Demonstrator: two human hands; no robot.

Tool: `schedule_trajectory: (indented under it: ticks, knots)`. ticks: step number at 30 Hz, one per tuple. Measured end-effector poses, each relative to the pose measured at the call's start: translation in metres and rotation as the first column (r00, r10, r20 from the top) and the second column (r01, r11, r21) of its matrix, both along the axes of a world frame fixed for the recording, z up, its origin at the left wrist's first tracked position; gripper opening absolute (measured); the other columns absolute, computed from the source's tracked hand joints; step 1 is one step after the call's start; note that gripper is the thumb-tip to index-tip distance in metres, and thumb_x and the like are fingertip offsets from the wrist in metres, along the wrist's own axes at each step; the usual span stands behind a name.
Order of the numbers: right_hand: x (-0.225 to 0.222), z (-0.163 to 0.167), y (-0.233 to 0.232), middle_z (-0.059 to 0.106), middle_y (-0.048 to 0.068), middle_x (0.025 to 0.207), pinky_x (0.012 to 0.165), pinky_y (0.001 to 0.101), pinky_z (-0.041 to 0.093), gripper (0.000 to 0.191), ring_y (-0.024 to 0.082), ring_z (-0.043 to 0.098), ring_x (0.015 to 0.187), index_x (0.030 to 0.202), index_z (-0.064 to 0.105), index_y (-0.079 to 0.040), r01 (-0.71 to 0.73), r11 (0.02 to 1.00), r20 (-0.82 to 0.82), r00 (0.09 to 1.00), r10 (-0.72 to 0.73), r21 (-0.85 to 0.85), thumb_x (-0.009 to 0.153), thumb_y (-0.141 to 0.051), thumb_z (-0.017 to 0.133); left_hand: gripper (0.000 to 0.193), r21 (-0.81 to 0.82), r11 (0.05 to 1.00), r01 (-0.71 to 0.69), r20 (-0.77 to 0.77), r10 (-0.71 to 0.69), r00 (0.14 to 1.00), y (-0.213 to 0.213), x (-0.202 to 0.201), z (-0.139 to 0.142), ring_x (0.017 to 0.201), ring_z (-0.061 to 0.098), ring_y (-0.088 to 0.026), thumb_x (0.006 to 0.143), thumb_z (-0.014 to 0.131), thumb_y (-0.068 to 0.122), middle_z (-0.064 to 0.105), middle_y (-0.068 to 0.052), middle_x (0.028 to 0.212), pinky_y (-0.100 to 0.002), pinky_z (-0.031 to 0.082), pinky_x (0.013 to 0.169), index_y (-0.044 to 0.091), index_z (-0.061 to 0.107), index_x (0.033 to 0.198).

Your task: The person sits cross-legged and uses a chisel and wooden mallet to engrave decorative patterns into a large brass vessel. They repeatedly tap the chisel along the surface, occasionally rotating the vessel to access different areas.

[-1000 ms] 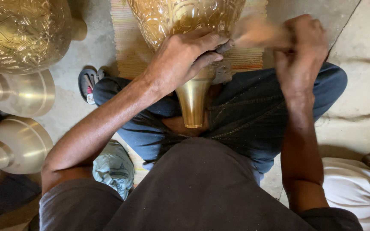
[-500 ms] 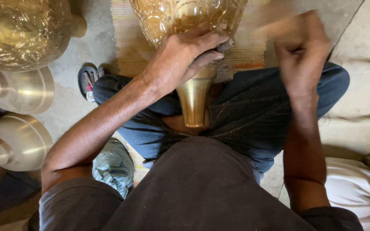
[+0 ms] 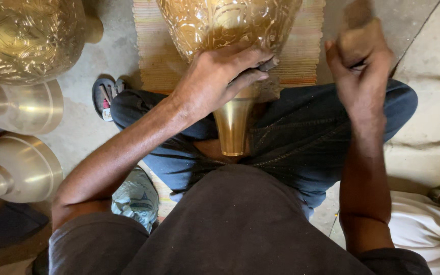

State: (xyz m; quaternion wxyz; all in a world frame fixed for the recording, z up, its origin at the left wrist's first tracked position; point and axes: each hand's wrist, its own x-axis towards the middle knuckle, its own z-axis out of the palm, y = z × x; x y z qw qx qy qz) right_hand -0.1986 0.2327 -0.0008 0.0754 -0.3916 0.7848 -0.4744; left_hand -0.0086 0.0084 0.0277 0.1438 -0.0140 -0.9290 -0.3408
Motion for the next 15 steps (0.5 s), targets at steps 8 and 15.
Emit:
schedule_trajectory:
  ticks: [8,15]
  knots:
    - [-0.011,-0.018,0.011,0.067,0.008,0.101,0.086,0.0408,0.054,0.016,0.029,0.069,0.094,0.106,0.063,-0.004,-0.023,0.998,0.076,0.997,0.018,0.063,0.096,0.0,0.075,0.036,0.056,0.998,0.021,0.06,-0.025,0.998,0.002,-0.002,-0.005,0.093,0.078,-0.026,0.103,0.074,0.023,0.071,-0.014,0.124,-0.032,0.069,0.079,0.009,0.066,0.135]
    - [-0.007,-0.012,0.004,0.063,0.013,0.105,0.085,0.0415,0.053,0.027,0.024,0.063,0.099,0.109,0.057,0.003,-0.141,0.99,-0.285,0.95,0.127,-0.026,0.088,0.012,0.073,0.032,0.037,0.999,0.005,0.014,-0.005,1.0,0.0,0.003,-0.006,0.1,0.079,-0.024,0.104,0.075,0.026,0.072,-0.01,0.127,-0.032,0.068,0.087,0.011,0.066,0.131]
